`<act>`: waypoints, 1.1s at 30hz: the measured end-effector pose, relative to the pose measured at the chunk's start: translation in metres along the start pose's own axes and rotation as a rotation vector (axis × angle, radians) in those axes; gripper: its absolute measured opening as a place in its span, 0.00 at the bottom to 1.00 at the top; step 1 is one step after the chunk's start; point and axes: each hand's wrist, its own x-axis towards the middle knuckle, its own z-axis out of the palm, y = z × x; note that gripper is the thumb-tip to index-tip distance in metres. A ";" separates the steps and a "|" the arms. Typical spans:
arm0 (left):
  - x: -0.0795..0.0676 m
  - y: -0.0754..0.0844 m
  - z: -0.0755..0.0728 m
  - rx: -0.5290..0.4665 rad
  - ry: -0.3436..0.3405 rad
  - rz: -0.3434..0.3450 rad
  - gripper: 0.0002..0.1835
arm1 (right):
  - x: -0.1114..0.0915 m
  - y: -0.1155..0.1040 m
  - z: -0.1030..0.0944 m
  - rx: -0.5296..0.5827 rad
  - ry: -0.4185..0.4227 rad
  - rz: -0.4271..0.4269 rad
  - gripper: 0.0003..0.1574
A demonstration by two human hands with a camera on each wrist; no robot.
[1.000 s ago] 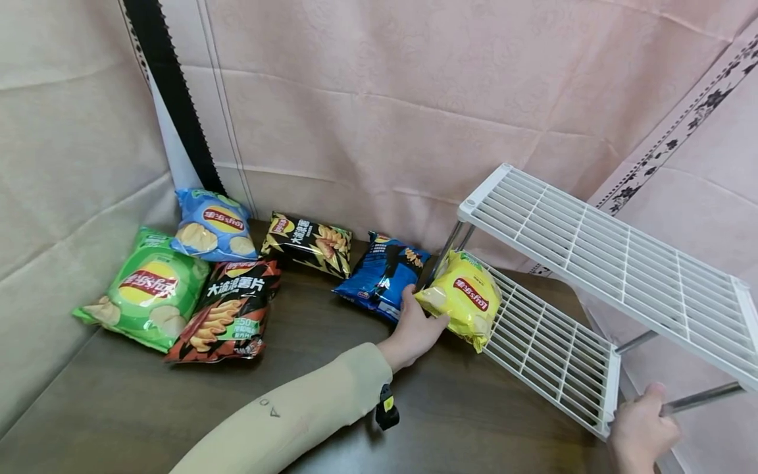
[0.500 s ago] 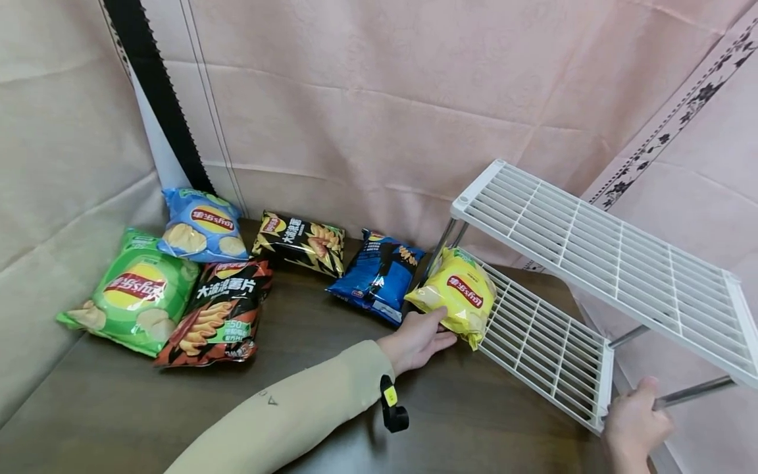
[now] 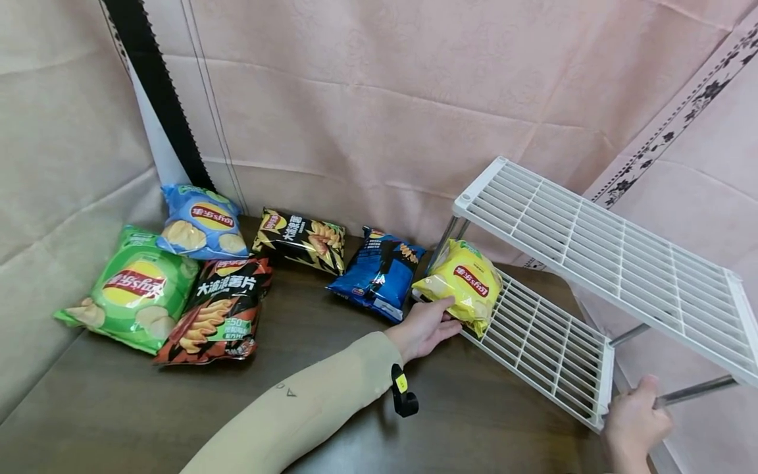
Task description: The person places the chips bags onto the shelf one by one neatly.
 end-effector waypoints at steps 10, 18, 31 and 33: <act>-0.032 0.025 -0.030 0.539 -0.031 0.197 0.22 | 0.003 -0.003 -0.004 -0.028 0.042 0.028 0.36; -0.057 0.066 -0.055 1.352 -0.030 0.658 0.27 | 0.005 -0.005 -0.005 -0.026 0.050 0.036 0.35; -0.028 0.078 -0.075 2.374 0.261 0.773 0.60 | 0.003 -0.001 -0.003 -0.038 0.028 0.043 0.34; -0.024 0.077 -0.076 2.373 0.282 0.741 0.61 | 0.001 -0.001 -0.002 -0.024 0.025 0.049 0.33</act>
